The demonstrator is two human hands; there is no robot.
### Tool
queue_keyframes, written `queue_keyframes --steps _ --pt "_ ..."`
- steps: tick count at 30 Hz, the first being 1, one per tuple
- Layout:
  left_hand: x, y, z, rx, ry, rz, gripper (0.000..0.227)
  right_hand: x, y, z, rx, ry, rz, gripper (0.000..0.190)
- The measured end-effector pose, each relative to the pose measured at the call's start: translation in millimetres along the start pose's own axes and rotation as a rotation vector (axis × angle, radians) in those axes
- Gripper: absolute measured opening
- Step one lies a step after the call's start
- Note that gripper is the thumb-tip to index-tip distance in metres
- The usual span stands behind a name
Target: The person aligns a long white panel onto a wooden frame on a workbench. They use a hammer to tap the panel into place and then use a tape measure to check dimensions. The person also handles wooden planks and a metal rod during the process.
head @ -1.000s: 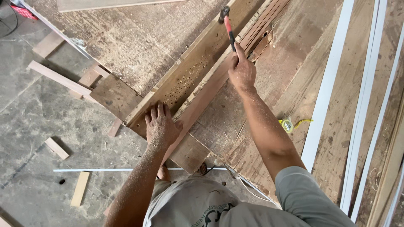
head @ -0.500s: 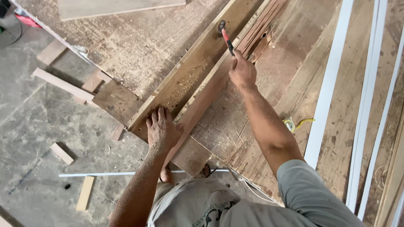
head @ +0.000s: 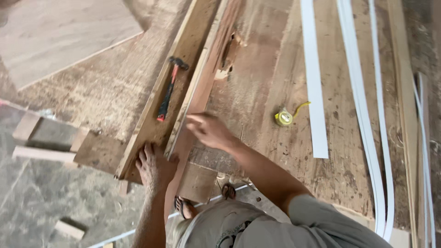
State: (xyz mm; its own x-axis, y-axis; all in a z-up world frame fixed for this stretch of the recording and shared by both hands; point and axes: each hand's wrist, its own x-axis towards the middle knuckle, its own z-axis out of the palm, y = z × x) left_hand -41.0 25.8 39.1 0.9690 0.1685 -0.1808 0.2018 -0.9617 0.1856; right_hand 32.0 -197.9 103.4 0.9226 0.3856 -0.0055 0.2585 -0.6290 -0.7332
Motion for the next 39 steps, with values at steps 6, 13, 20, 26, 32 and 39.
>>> queue_keyframes --steps 6,13,20,26,32,39 --pt "6.3 -9.0 19.6 0.054 0.034 -0.007 0.097 -125.0 180.8 -86.5 -0.444 0.739 0.785 0.057" --pt "7.2 -20.1 38.2 0.054 0.335 0.176 0.086 -214.1 262.4 -132.0 -0.177 0.673 1.39 0.092" --pt "-5.9 -14.1 23.9 -0.086 0.205 0.128 0.084 -223.3 256.5 -153.4 -0.083 0.62 1.458 0.108" --pt "-31.0 6.5 28.1 -0.338 0.661 0.181 0.044 -230.1 240.2 -177.8 0.086 0.423 1.193 0.056" --pt "-75.2 93.4 1.9 -0.69 0.058 0.029 0.042 -216.1 45.0 -160.6 0.698 0.455 1.081 0.049" --pt "-94.6 97.4 6.1 -0.886 -0.509 0.279 0.053 -234.3 6.8 53.6 0.975 -0.426 0.651 0.031"
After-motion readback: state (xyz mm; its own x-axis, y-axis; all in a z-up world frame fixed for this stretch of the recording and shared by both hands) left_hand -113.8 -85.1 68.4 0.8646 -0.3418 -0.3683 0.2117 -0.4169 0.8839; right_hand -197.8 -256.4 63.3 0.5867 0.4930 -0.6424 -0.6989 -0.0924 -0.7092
